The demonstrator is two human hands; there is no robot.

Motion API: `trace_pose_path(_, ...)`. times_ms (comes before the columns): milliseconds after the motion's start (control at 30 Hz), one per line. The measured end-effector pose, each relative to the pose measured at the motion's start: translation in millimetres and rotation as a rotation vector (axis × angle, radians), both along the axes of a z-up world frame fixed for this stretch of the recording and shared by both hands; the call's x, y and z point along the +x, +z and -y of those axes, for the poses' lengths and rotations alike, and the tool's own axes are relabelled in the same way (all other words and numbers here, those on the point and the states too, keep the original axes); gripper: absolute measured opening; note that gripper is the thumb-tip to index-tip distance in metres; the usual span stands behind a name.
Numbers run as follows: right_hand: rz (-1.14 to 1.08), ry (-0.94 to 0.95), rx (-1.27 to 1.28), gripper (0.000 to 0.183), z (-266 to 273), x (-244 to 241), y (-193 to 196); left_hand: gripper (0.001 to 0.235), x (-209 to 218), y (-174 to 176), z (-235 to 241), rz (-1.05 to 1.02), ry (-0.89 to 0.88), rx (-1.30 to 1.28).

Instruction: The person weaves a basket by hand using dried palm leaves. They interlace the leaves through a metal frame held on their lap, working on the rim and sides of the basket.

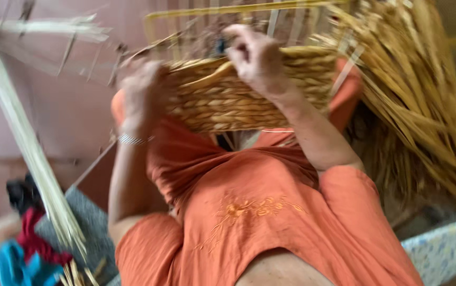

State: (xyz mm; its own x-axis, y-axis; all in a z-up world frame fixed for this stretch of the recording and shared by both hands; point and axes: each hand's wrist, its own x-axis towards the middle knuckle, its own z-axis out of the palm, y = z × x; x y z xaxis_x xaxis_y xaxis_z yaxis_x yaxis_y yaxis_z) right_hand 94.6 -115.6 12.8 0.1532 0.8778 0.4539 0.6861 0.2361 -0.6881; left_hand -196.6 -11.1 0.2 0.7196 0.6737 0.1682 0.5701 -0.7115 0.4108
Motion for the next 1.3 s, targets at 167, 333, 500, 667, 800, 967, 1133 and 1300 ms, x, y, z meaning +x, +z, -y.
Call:
trace_pose_path(167, -0.332, -0.185, 0.078, 0.013, 35, 59, -7, 0.034, -50, 12, -33, -0.004, 0.135, 0.204)
trace_pose_path(333, -0.201, -0.611, 0.177, 0.007, 101, 194, -48, 0.01, -82, 9, -48, -0.111, 0.37, 0.27)
trace_pose_path(500, 0.479, -0.68, -0.264, 0.008, 161, 266, -111, 0.028, -73, 16, -32, 0.01, 0.316, 0.296)
trace_pose_path(667, 0.622, -0.761, -0.258, 0.007, 171, 284, -166, 0.012, -54, 13, -28, 0.066, 0.266, 0.261)
trace_pose_path(800, 0.606, -0.793, -0.237, 0.014, 167, 296, -185, 0.009, -36, 21, -17, 0.084, 0.232, 0.265)
trace_pose_path(967, 0.468, -0.777, -0.155, 0.015, 156, 284, -147, 0.003, -12, 41, -4, 0.171, 0.201, 0.274)
trace_pose_path(1133, -0.01, -0.487, 0.067, 0.015, 137, 206, -34, 0.018, 38, 54, 39, 0.412, 0.066, 0.195)
trace_pose_path(1300, -0.147, -0.196, 0.156, 0.019, 103, 81, 48, 0.038, 119, 54, 87, 0.556, -0.148, -0.152)
